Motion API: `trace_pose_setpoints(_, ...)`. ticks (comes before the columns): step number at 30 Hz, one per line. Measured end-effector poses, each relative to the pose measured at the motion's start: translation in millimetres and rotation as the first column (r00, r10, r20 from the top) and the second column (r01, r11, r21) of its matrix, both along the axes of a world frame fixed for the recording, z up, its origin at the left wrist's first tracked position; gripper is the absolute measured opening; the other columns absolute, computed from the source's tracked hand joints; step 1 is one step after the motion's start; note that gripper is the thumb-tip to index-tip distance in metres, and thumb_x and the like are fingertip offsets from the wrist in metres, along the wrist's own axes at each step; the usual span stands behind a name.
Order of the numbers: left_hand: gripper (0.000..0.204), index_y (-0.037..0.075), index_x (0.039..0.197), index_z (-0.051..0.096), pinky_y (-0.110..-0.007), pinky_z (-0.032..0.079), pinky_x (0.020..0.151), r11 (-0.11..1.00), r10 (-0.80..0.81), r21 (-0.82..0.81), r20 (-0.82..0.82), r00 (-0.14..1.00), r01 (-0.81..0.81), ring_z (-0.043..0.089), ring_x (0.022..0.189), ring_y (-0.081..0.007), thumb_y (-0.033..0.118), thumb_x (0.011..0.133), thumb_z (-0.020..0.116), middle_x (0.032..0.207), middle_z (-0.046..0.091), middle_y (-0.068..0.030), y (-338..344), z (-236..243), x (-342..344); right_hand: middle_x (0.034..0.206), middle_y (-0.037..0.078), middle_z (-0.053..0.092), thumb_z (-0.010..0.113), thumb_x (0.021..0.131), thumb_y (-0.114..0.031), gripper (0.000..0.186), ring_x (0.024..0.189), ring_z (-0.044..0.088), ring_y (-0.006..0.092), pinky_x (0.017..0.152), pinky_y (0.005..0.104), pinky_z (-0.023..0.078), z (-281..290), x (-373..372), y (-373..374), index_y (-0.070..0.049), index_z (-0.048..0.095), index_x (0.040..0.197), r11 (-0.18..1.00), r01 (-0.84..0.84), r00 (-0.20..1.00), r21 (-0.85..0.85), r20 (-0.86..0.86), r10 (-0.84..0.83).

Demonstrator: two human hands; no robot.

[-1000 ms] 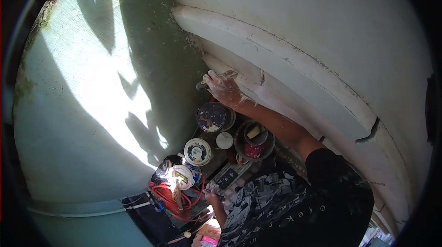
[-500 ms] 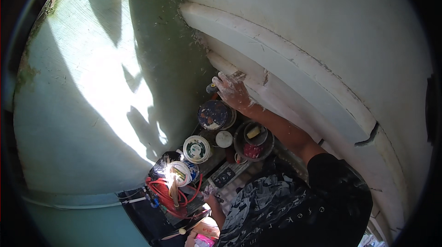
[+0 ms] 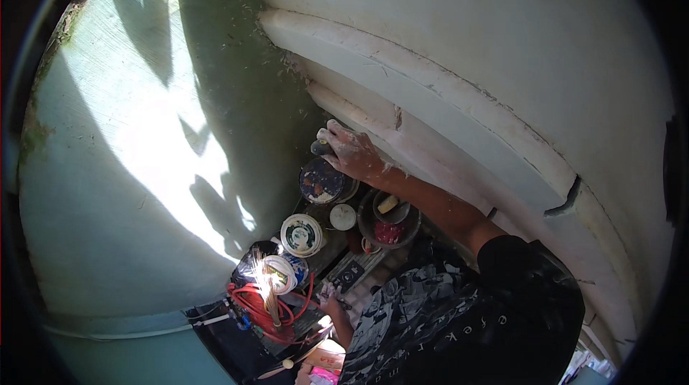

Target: Applying plaster or filler material to a wall using a spatula.

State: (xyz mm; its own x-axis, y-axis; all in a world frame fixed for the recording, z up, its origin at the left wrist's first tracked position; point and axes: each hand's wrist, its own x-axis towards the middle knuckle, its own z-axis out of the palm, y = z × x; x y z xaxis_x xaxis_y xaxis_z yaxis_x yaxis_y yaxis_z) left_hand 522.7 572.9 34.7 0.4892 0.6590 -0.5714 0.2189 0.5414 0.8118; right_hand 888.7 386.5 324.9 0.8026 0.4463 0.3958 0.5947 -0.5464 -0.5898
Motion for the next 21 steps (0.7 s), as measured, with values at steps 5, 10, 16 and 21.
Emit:
trace_pose_setpoints(5, 0.044, -0.007, 0.127, 0.039, -0.031, 0.054, 0.078, 0.998, 0.043, 0.038, 0.039, 0.998, -0.044, 0.059, 0.099, -0.0262, -0.003, 0.085, 0.052, 0.116, 0.055, -0.0175, -7.9, 10.3, 12.0, 0.12, 0.012, 0.051, 0.072, 0.069, -0.017, 0.05, 0.097, 0.058, 0.0308, 0.075, 0.0421, 0.049, -39.1, -26.8, -32.3, -0.011, 0.056, 0.116, 0.981, 0.189, 0.906, 0.043, 0.377, -0.191)
trace_pose_setpoints(10, 0.042, -0.007, 0.123, 0.045, -0.031, 0.052, 0.081, 0.989, -0.071, 0.131, 0.068, 0.995, 0.062, 0.058, 0.1, -0.0248, -0.007, 0.082, 0.055, 0.115, 0.056, -0.0189, -17.8, 38.2, 43.0, 0.087, 0.008, 0.052, 0.074, 0.069, -0.017, 0.029, 0.078, 0.059, 0.027, 0.064, 0.0371, 0.048, 11.8, -81.1, -83.9, -0.007, 0.059, 0.092, 0.99, 0.044, 0.987, 0.137, 0.145, -0.064)
trace_pose_setpoints(16, 0.036, -0.008, 0.118, 0.049, -0.03, 0.049, 0.083, 0.885, -0.389, 0.334, 0.154, 0.908, 0.323, 0.06, 0.095, -0.0211, -0.005, 0.083, 0.056, 0.116, 0.057, -0.0182, -37.8, 66.4, 100.3, 0.075, 0.006, 0.054, 0.077, 0.07, -0.02, 0.024, 0.067, 0.058, 0.0238, 0.058, 0.0338, 0.048, 8.4, -131.4, -134.7, -0.005, 0.06, 0.079, 0.974, 0.128, 0.99, 0.187, 0.041, -0.138)
trace_pose_setpoints(21, 0.029, -0.001, 0.11, 0.058, -0.029, 0.047, 0.082, 0.506, -0.796, 0.626, 0.073, 0.601, 0.594, 0.061, 0.094, -0.0179, -0.004, 0.081, 0.058, 0.111, 0.062, -0.0135, -90.4, 116.4, 156.3, 0.076, 0.007, 0.059, 0.084, 0.061, -0.008, 0.031, 0.071, 0.06, 0.0197, 0.062, 0.0292, 0.048, 7.2, -189.2, -180.7, -0.004, 0.061, 0.082, 0.87, 0.211, 0.977, 0.445, -0.055, -0.208)
